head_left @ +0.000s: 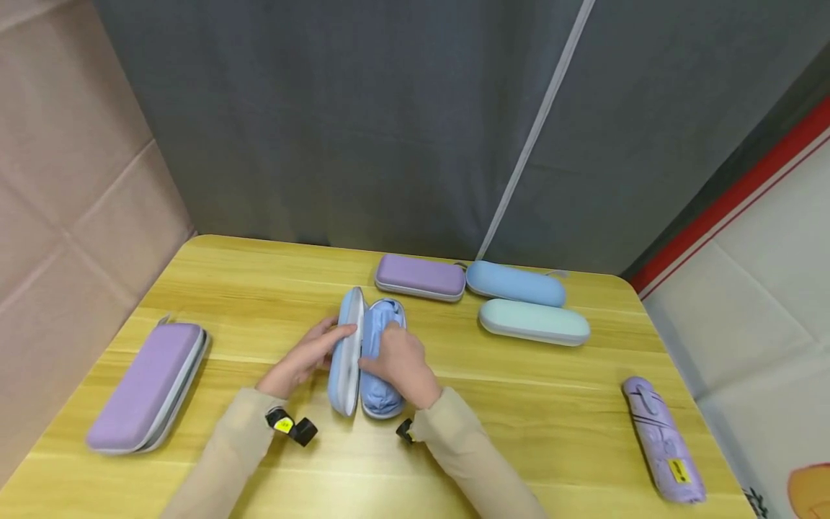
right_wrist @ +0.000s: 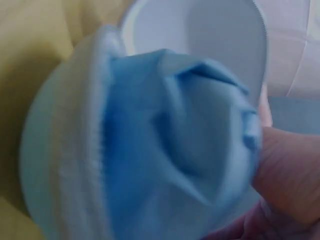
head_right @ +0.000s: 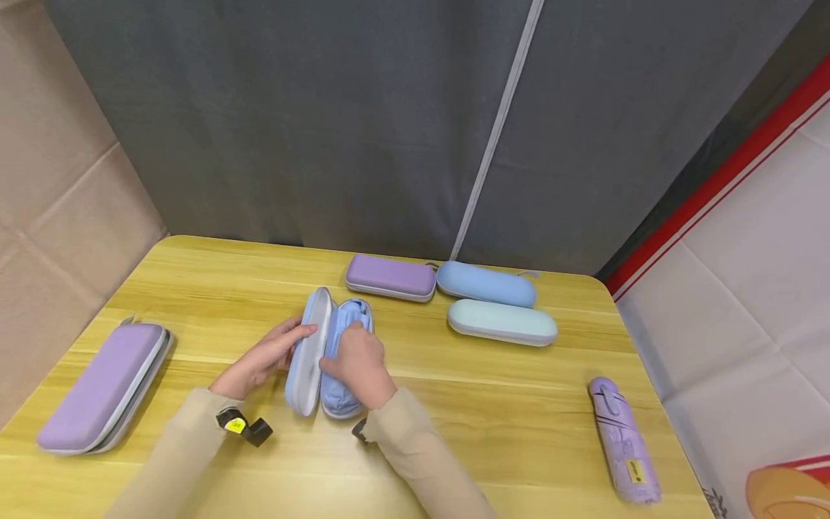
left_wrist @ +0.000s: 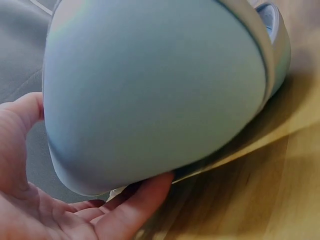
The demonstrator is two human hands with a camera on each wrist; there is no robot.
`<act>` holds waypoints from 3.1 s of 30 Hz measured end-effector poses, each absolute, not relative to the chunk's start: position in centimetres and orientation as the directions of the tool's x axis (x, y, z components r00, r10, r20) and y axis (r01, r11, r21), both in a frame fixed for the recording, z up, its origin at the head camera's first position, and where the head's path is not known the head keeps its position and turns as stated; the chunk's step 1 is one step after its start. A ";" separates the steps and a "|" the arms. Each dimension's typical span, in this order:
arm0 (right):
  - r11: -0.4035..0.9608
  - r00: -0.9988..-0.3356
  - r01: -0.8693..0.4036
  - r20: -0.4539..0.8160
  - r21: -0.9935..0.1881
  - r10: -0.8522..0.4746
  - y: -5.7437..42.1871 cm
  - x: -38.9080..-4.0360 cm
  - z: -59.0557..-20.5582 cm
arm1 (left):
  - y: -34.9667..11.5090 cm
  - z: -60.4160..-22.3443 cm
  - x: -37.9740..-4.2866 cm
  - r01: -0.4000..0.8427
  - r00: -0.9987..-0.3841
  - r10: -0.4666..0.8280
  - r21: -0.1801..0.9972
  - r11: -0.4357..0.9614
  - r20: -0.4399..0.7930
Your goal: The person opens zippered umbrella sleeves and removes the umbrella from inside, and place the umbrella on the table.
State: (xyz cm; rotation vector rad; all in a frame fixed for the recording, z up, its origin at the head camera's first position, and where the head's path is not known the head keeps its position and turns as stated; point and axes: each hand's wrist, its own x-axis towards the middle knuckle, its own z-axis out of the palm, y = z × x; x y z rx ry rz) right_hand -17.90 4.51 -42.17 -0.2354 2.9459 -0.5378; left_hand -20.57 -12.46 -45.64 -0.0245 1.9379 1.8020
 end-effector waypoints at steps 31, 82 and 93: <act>0.566 -0.985 -0.030 -0.072 -0.824 -0.157 12.5 -16.4 -41.9 | -16.9 -43.7 -18.4 -0.320 -0.928 0.069 0.878 0.355 -0.365; 0.857 -0.920 0.390 -0.174 -0.338 0.350 37.4 -6.8 -43.5 | -29.2 -42.4 -14.1 -0.139 -0.982 -0.176 0.380 0.914 0.065; 0.858 -0.910 0.411 -0.187 -0.308 0.369 37.3 -6.6 -43.4 | -29.6 -42.0 -12.8 -0.134 -0.971 -0.201 0.398 0.907 0.129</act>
